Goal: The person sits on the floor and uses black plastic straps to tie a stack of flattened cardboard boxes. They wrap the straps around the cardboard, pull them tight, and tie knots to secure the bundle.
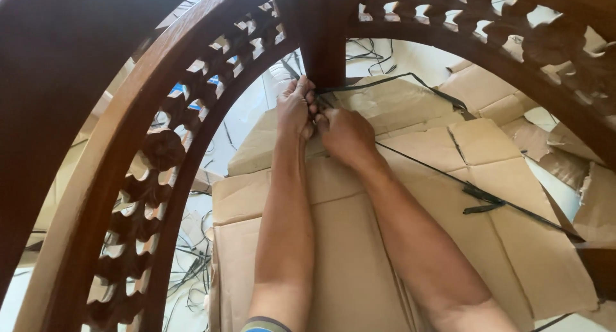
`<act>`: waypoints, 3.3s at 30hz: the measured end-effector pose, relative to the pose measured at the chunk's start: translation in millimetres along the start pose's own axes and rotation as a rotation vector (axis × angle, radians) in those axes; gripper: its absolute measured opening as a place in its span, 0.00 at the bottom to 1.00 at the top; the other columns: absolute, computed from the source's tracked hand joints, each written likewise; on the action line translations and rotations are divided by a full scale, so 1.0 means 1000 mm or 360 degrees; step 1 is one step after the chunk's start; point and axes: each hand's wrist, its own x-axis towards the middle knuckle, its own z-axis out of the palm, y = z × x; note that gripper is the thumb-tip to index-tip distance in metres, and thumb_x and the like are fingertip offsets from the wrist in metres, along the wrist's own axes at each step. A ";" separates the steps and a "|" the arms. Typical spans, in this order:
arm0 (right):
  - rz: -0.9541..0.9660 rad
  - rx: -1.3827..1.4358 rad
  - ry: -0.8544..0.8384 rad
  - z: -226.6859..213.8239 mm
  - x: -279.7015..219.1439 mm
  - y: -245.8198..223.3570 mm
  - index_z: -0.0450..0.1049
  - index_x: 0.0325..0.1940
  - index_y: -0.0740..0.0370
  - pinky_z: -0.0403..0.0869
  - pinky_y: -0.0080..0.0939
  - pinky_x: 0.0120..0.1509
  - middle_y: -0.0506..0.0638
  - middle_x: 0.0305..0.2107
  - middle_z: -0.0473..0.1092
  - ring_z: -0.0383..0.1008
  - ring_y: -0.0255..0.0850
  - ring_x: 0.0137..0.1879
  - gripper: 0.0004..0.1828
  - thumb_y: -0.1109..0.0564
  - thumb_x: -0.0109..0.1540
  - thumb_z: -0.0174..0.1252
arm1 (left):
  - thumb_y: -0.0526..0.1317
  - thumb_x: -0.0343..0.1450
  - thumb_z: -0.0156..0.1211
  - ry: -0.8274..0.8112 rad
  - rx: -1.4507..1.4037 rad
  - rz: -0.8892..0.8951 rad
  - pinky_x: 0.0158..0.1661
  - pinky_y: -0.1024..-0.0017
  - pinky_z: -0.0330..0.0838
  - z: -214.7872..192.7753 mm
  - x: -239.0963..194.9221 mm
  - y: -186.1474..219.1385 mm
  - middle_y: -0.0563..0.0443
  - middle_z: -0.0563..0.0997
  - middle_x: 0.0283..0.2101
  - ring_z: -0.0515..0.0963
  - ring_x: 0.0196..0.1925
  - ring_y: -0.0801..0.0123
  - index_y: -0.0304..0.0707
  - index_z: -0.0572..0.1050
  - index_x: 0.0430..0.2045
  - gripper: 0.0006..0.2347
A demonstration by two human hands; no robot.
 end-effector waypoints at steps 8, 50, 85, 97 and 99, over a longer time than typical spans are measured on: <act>-0.0114 -0.0115 0.0334 -0.020 0.004 0.022 0.81 0.49 0.60 0.73 0.69 0.57 0.66 0.39 0.78 0.77 0.68 0.52 0.21 0.47 0.68 0.47 | 0.45 0.76 0.58 -0.0163 -0.0080 0.0085 0.11 0.79 0.62 0.007 -0.025 0.015 0.58 0.61 0.11 0.60 0.06 0.78 0.38 0.73 0.23 0.13; -0.0164 0.1707 0.0430 0.030 0.045 0.020 0.79 0.39 0.63 0.65 0.25 0.29 0.46 0.21 0.68 0.67 0.28 0.27 0.08 0.56 0.67 0.60 | 0.39 0.73 0.62 -0.0660 -0.0145 0.0025 0.10 0.85 0.50 -0.018 -0.066 0.033 0.59 0.54 0.10 0.52 0.08 0.82 0.30 0.72 0.21 0.12; 0.0213 0.2420 0.0350 -0.024 0.048 0.055 0.75 0.61 0.52 0.74 0.34 0.45 0.48 0.44 0.80 0.80 0.36 0.46 0.21 0.56 0.62 0.57 | 0.38 0.79 0.45 -0.0113 -0.0521 0.0126 0.15 0.78 0.41 -0.014 -0.035 0.022 0.62 0.53 0.16 0.50 0.15 0.81 0.48 0.60 0.18 0.15; 0.0336 0.2592 0.0534 0.000 0.076 0.094 0.76 0.52 0.46 0.79 0.36 0.43 0.46 0.32 0.80 0.83 0.38 0.39 0.13 0.57 0.66 0.52 | 0.32 0.71 0.51 0.0588 -0.0258 -0.0009 0.11 0.81 0.56 -0.013 0.045 -0.018 0.58 0.60 0.18 0.65 0.12 0.75 0.40 0.68 0.23 0.05; 0.0350 0.2577 0.0557 -0.004 0.068 0.087 0.76 0.52 0.47 0.79 0.35 0.43 0.46 0.31 0.80 0.83 0.38 0.39 0.12 0.58 0.66 0.53 | 0.32 0.70 0.52 0.0640 -0.0212 -0.0031 0.12 0.76 0.56 -0.005 0.029 -0.008 0.53 0.60 0.17 0.65 0.13 0.71 0.37 0.69 0.23 0.05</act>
